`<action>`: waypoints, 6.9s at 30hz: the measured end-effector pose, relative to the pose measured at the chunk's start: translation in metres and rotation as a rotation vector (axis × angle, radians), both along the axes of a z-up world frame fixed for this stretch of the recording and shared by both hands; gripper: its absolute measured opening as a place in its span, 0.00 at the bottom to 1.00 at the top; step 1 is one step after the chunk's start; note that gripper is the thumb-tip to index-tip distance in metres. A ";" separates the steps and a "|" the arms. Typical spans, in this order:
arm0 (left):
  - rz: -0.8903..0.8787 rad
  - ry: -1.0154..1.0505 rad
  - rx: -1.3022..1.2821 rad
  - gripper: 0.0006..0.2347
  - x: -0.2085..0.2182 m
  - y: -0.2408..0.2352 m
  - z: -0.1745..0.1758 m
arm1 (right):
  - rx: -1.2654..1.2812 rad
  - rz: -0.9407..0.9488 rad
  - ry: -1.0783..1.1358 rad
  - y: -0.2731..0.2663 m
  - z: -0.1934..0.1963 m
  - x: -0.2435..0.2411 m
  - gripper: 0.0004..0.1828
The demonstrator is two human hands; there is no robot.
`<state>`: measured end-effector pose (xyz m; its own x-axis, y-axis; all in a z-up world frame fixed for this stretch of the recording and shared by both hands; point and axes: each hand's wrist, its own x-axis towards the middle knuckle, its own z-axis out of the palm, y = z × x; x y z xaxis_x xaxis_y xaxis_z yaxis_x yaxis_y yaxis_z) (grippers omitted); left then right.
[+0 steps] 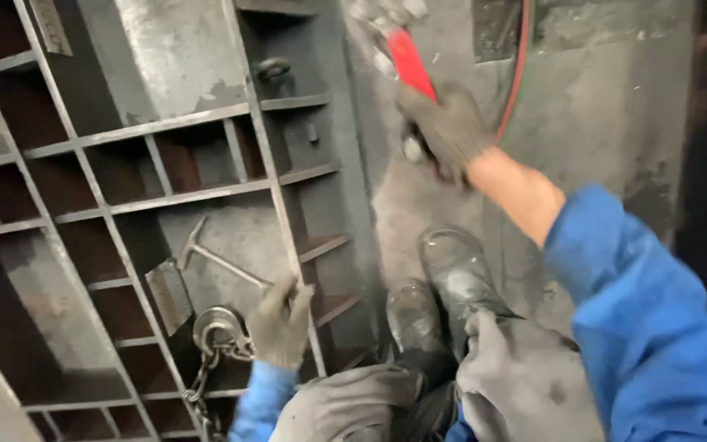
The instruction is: Operating a gas-cutting torch to heat or cut a metal plate within a large industrial structure.
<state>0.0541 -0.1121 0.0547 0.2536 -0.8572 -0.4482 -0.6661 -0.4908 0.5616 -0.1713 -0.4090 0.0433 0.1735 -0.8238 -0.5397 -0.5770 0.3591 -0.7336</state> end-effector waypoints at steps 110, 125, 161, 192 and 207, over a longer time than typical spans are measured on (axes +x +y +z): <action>0.682 1.329 -0.192 0.20 -0.053 -0.237 -0.093 | 0.373 -0.131 0.007 0.110 0.040 -0.115 0.13; 0.793 1.253 -0.099 0.21 -0.055 -0.273 -0.086 | 0.370 -0.016 0.076 0.129 0.015 -0.120 0.15; -0.075 0.690 0.158 0.16 -0.160 -0.147 -0.082 | 0.102 -0.041 -0.349 0.093 -0.059 -0.138 0.09; -0.148 0.481 0.284 0.24 -0.186 -0.145 -0.112 | 0.506 -0.292 -0.074 0.040 -0.065 -0.069 0.13; -0.095 0.533 0.279 0.24 -0.186 -0.141 -0.113 | 0.529 -0.396 -0.337 0.045 -0.063 -0.072 0.09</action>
<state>-0.1316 -0.2528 -0.0582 -0.1399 -0.6968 -0.7035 -0.3767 -0.6196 0.6886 -0.2435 -0.3643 -0.0198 0.1438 -0.5036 -0.8519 -0.1046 0.8482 -0.5192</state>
